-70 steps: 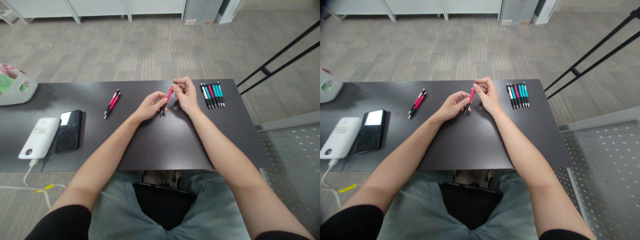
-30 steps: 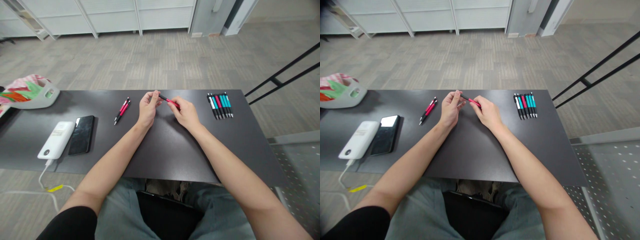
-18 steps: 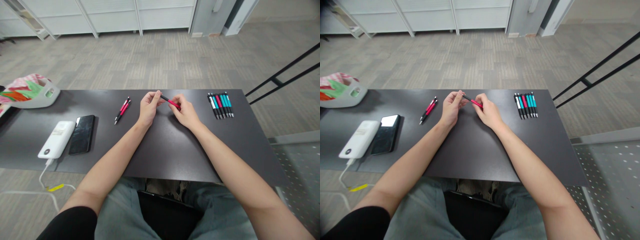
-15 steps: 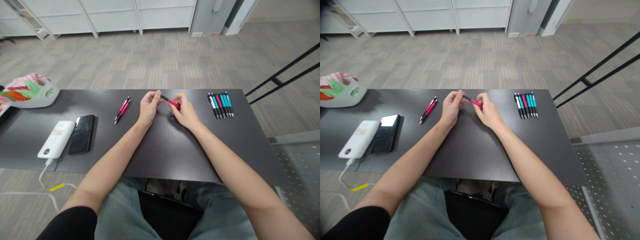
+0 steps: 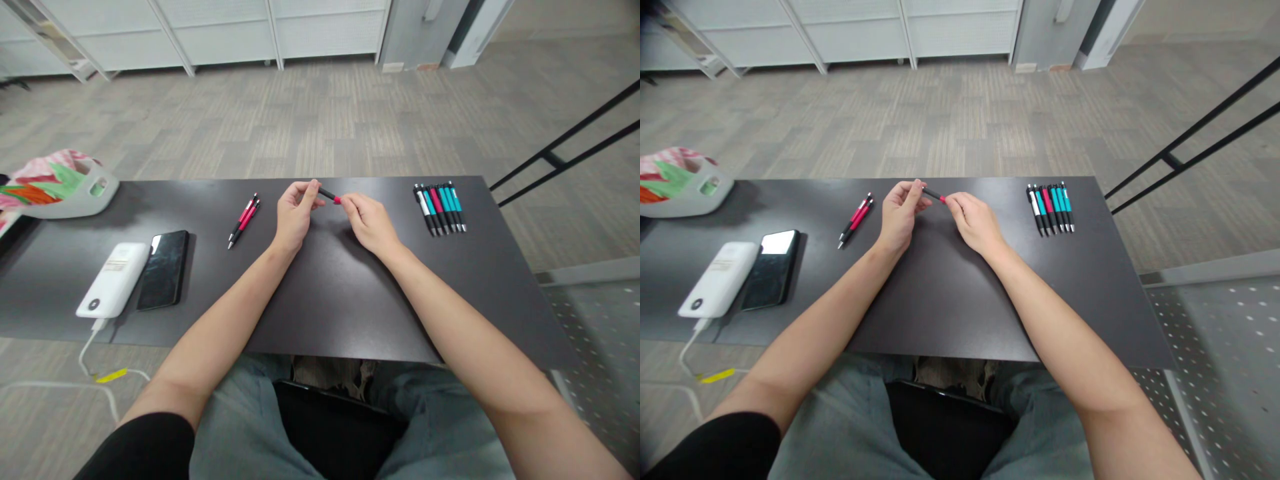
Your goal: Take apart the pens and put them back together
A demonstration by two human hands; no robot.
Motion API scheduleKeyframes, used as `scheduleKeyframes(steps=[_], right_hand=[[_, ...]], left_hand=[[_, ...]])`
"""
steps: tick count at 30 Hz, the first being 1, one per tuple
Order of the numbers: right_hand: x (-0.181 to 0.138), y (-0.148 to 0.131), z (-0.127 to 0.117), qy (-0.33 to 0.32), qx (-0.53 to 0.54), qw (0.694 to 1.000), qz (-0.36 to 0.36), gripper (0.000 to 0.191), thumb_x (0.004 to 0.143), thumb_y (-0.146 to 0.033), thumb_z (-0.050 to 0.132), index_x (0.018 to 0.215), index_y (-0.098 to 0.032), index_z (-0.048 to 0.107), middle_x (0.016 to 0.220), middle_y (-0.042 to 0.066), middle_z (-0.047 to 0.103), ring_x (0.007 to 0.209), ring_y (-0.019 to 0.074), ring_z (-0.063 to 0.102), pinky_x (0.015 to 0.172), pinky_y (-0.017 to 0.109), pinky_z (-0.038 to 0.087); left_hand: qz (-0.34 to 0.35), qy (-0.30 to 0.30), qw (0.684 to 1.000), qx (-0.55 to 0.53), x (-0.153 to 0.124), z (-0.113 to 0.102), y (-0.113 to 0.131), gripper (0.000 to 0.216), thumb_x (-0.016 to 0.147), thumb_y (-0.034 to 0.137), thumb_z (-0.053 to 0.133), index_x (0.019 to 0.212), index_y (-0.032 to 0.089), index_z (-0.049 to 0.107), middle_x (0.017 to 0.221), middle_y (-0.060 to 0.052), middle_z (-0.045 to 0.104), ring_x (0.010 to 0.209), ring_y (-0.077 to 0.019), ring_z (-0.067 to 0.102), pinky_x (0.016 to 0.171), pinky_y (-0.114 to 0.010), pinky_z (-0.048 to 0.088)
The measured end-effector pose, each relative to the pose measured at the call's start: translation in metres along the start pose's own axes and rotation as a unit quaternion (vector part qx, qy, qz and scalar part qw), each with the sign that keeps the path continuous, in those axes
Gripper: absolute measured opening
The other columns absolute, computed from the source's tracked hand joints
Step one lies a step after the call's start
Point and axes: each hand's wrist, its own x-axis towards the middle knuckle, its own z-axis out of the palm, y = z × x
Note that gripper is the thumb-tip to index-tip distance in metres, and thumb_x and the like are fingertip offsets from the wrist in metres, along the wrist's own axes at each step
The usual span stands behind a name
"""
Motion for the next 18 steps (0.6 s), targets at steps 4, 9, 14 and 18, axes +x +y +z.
scheduleKeyframes(steps=[4, 9, 14, 18], right_hand=[[0.001, 0.005, 0.001, -0.008, 0.012, 1.0, 0.008, 0.028, 0.122, -0.057, 0.064, 0.121, -0.029, 0.066, 0.113, 0.01, 0.083, 0.1, 0.0315, 0.076, 0.094, 0.044, 0.054], [0.0, 0.012, 0.003, -0.007, 0.019, 1.0, 0.017, 0.02, 0.115, -0.042, 0.073, 0.124, -0.032, 0.058, 0.106, 0.004, 0.076, 0.087, 0.0265, 0.067, 0.088, 0.043, 0.05], [0.003, 0.012, -0.003, 0.013, 0.025, 0.999, 0.019, 0.031, 0.12, -0.061, 0.067, 0.129, -0.031, 0.066, 0.101, 0.003, 0.073, 0.086, 0.0268, 0.064, 0.089, 0.044, 0.052], [0.006, 0.018, -0.005, 0.043, 0.037, 0.998, 0.018, 0.047, 0.119, -0.075, 0.063, 0.128, -0.029, 0.072, 0.097, 0.004, 0.071, 0.088, 0.0277, 0.064, 0.091, 0.045, 0.054]], left_hand=[[0.003, -0.002, 1.0, 0.003, 0.0, 0.0, -0.002, 0.032, 0.106, 0.05, 0.109, 0.098, 0.025, 0.089, 0.092, 0.001, 0.085, 0.073, -0.0107, 0.079, 0.08, -0.024, 0.067], [0.027, -0.002, 0.999, 0.018, 0.004, -0.003, -0.007, 0.037, 0.107, 0.059, 0.105, 0.103, 0.027, 0.088, 0.105, -0.002, 0.09, 0.075, -0.0112, 0.082, 0.078, -0.024, 0.066], [0.039, 0.007, 0.999, 0.037, 0.01, -0.01, -0.004, 0.032, 0.112, 0.058, 0.1, 0.111, 0.028, 0.09, 0.109, -0.004, 0.093, 0.079, -0.0139, 0.084, 0.08, -0.026, 0.069], [0.045, 0.003, 0.997, 0.066, 0.012, -0.013, 0.002, 0.016, 0.115, 0.041, 0.095, 0.121, 0.027, 0.09, 0.113, -0.005, 0.095, 0.081, -0.0147, 0.086, 0.085, -0.027, 0.071]])
